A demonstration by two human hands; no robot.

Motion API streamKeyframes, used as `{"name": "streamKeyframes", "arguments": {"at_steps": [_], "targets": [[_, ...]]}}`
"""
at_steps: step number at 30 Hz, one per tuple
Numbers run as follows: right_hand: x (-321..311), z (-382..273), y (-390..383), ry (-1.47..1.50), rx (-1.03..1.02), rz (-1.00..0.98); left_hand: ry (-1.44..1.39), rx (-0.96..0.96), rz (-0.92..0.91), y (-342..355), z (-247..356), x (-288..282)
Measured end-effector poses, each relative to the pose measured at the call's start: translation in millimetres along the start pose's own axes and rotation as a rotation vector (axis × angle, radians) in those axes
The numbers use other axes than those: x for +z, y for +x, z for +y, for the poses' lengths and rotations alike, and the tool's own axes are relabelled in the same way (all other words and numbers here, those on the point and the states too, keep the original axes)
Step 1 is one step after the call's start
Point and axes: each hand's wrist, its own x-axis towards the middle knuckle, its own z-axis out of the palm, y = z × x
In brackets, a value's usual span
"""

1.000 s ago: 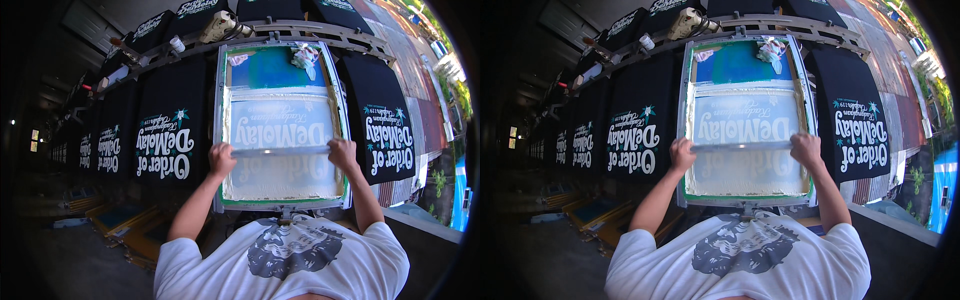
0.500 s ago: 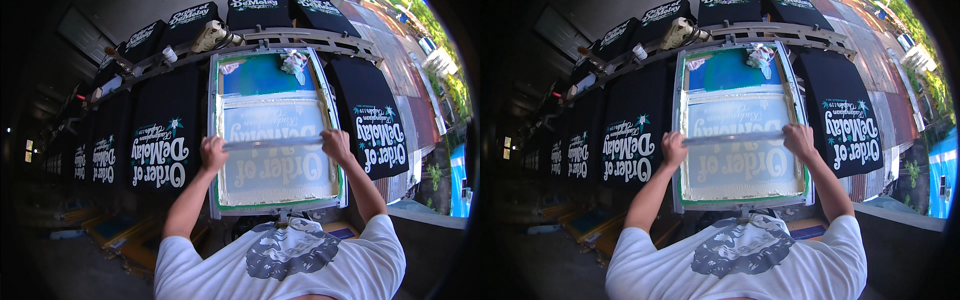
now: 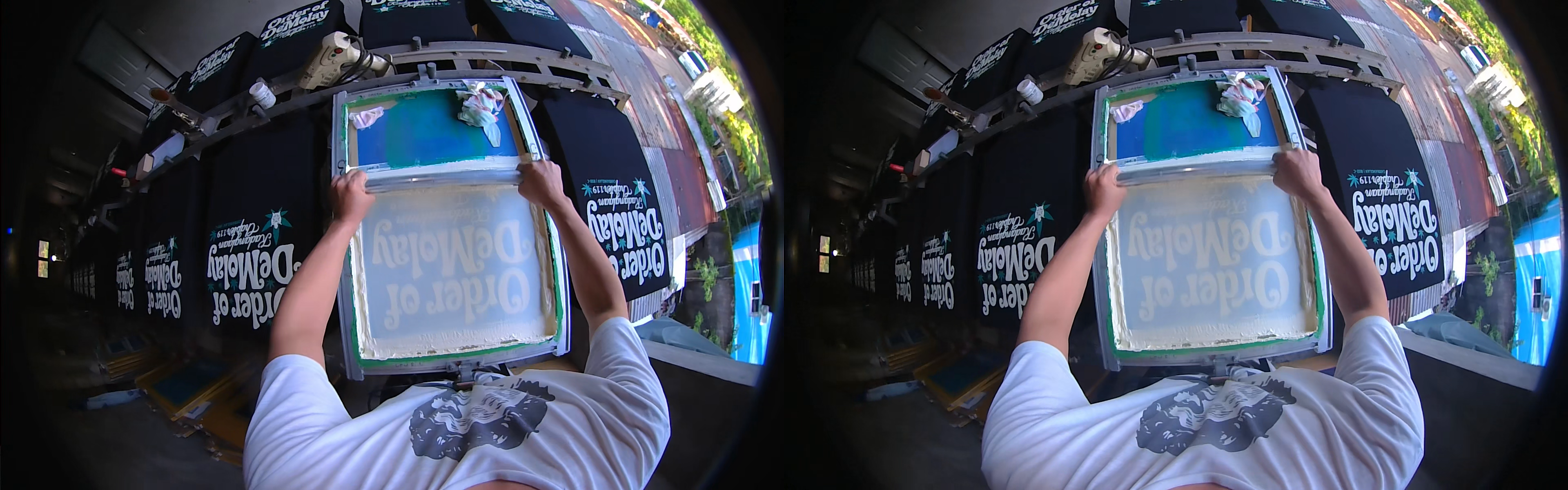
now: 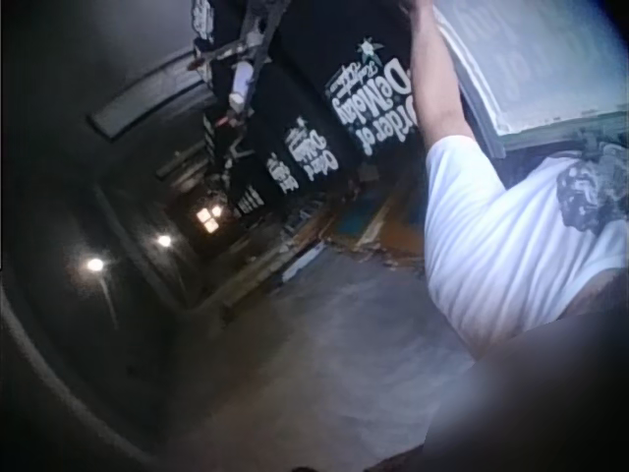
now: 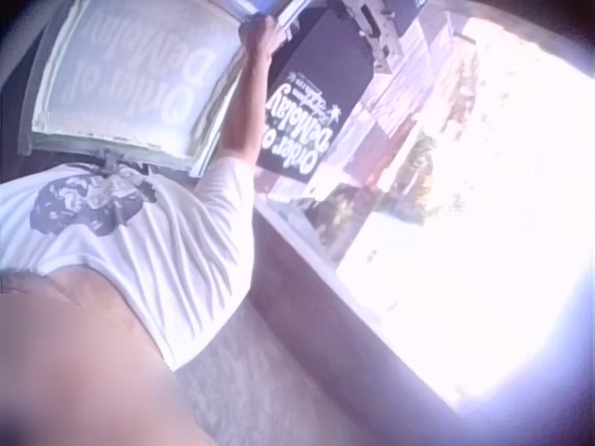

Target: The person repeatedly pulls a squeegee across a screen printing frame to transfer white ink onto black t-shirts laid out on a table. The process is repeated multiple times across the same shirts, with the person adjusting the frame and squeegee between strokes.

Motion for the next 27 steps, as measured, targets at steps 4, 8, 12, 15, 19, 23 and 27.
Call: {"name": "streamKeyframes", "arguments": {"at_steps": [4,8,12,15,19,23,27], "targets": [[-5,-8,-88,0.062,-0.056,0.026,-0.052,0.001,-0.006,-72,38,-35],[-7,-31,-203,0.098,-0.087,0.068,-0.064,0.015,-0.034,-164,89,-103],[-19,-50,-306,0.252,-0.147,0.152,-0.133,-0.062,-0.087,-238,147,-168],[-31,-54,-334,0.257,-0.129,0.047,-0.169,-0.078,-0.139,-247,163,-192],[-36,-48,-289,0.196,-0.103,0.016,-0.106,-0.048,-0.128,-219,143,-178],[-23,-30,-175,0.137,-0.133,0.152,-0.04,0.058,0.039,-127,89,-117],[-19,-12,-58,0.089,-0.088,0.157,-0.003,0.035,0.097,-39,37,-47]]}}
